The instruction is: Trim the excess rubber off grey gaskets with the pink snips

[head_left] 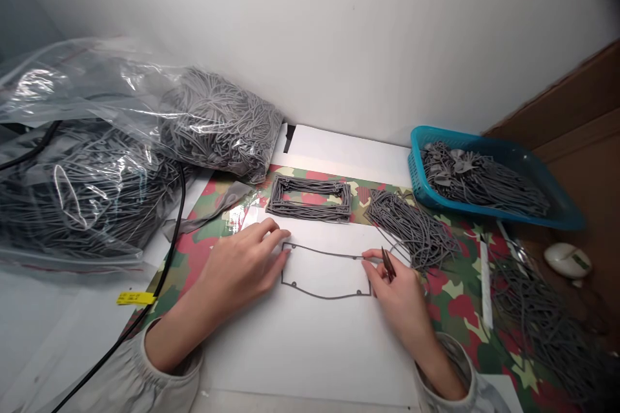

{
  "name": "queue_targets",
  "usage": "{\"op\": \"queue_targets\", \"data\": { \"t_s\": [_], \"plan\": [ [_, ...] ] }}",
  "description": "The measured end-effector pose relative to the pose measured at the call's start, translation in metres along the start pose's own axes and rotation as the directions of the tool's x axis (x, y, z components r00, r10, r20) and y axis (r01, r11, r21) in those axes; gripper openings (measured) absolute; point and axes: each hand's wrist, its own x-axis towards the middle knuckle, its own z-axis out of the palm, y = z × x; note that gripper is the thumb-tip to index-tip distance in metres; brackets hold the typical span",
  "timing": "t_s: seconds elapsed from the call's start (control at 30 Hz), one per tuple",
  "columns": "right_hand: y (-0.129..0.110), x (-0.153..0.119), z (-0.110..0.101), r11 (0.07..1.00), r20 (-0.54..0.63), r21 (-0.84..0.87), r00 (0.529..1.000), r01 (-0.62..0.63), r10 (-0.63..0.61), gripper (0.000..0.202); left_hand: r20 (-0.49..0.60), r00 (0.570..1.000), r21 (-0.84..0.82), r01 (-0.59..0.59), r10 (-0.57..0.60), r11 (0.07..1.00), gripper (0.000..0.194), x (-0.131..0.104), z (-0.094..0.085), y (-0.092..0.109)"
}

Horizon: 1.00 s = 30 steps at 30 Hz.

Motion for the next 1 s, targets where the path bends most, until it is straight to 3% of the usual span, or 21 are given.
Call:
{"op": "queue_targets", "data": {
  "t_s": [0.17,0.27,0.33,0.43,0.5,0.57,0.67,0.73,1.0],
  "plan": [
    [0.0,-0.004,0.002,0.997,-0.059,0.032,0.996,0.064,-0.062,0.018,-0.014,0.999,-0.014,-0.042,0.041,0.999,0.018,0.001,0.002,0.003],
    [-0.002,-0.009,0.003,0.988,-0.159,0.063,0.978,0.143,-0.132,0.016,-0.075,0.995,-0.039,-0.074,0.071,0.997,0.019,0.002,0.001,0.005],
    [-0.002,-0.014,0.003,0.975,-0.269,0.072,0.945,0.211,-0.184,0.011,-0.154,0.985,-0.058,-0.087,0.077,0.995,0.017,0.001,-0.001,0.005],
    [-0.002,-0.021,0.001,0.941,-0.429,0.059,0.86,0.332,-0.277,0.001,-0.309,0.947,-0.088,-0.113,0.081,0.99,0.013,-0.001,-0.004,0.003],
    [0.0,-0.023,-0.001,0.908,-0.478,0.046,0.807,0.416,-0.346,0.007,-0.389,0.914,-0.107,-0.166,0.112,0.98,0.014,-0.003,-0.006,0.001],
    [0.001,-0.024,-0.004,0.877,-0.466,0.04,0.785,0.48,-0.408,0.009,-0.412,0.896,-0.125,-0.235,0.165,0.964,0.014,-0.003,-0.008,0.0],
    [0.001,-0.025,-0.008,0.862,-0.399,0.033,0.798,0.506,-0.453,0.01,-0.366,0.896,-0.15,-0.323,0.251,0.934,0.007,-0.003,-0.01,0.0],
    [0.0,-0.026,-0.009,0.869,-0.383,0.014,0.806,0.495,-0.452,0.012,-0.344,0.895,-0.153,-0.35,0.283,0.924,0.015,-0.002,-0.011,-0.001],
    [-0.003,-0.021,-0.005,0.903,-0.418,-0.067,0.81,0.425,-0.412,0.01,-0.408,0.894,-0.077,-0.236,0.185,0.969,0.031,-0.002,-0.007,-0.007]
  ]
}}
